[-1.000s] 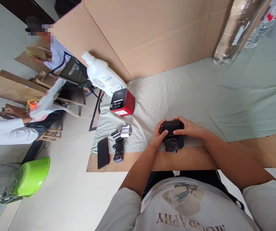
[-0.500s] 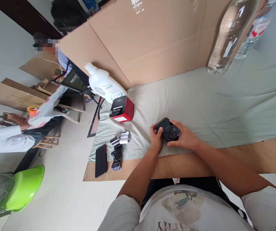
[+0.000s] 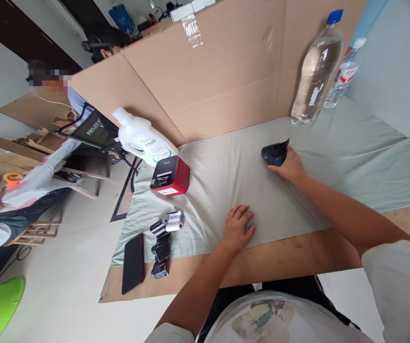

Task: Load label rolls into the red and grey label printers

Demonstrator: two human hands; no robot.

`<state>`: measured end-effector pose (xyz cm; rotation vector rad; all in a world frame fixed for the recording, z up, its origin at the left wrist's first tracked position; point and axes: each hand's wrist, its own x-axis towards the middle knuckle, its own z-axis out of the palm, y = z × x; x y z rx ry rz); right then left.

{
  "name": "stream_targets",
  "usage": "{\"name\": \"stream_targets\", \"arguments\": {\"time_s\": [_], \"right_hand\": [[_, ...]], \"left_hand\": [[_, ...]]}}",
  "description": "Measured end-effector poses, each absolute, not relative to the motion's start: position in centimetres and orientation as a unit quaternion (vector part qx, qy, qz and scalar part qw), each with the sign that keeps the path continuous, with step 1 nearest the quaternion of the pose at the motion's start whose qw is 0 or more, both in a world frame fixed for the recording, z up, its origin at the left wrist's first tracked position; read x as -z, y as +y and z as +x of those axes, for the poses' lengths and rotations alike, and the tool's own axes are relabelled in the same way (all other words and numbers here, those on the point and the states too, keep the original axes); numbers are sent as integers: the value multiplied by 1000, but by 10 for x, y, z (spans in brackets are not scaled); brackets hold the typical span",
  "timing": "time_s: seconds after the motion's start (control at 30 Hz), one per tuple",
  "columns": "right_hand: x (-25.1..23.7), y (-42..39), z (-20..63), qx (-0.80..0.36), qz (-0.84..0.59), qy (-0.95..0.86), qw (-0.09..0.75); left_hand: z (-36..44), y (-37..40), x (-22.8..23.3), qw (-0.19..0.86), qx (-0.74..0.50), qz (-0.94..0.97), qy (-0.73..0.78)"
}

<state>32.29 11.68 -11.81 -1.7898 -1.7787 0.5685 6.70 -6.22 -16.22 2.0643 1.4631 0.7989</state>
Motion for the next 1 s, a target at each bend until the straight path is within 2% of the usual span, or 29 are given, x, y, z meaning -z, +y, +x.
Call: {"name": "stream_targets", "arguments": {"time_s": [0.1,0.23,0.43,0.57,0.63,0.73,0.8,0.83,0.93,1.0], "right_hand": [[114,161,365,-124,-773,-576,238],[117,183,401,-59,-816,-546,179],[138,148,399,-21,-804,-570,167],[150,106,394,-31,-804,-573,153],[154,86,397,-54,-797,-582,150],[161,66,403,-71,-785,-598,147],[164,59,405,-72,-783,-602,140],[164,58,405,-71,-785,-601,135],[162,57,402,-69,-794,-593,117],[158,57,399,-67,-797,-591,107]], "left_hand": [[70,-62,158,205,-226,795,525],[70,-59,156,193,-209,804,522],[74,-66,153,171,-166,826,511],[56,-55,149,210,-174,831,485],[30,-34,137,191,-225,796,528],[-22,11,101,38,-298,663,685],[-58,42,72,-36,-281,555,782],[-73,55,59,-43,-253,502,826],[-106,83,33,48,-138,409,901],[-116,91,28,106,-103,385,911]]}}
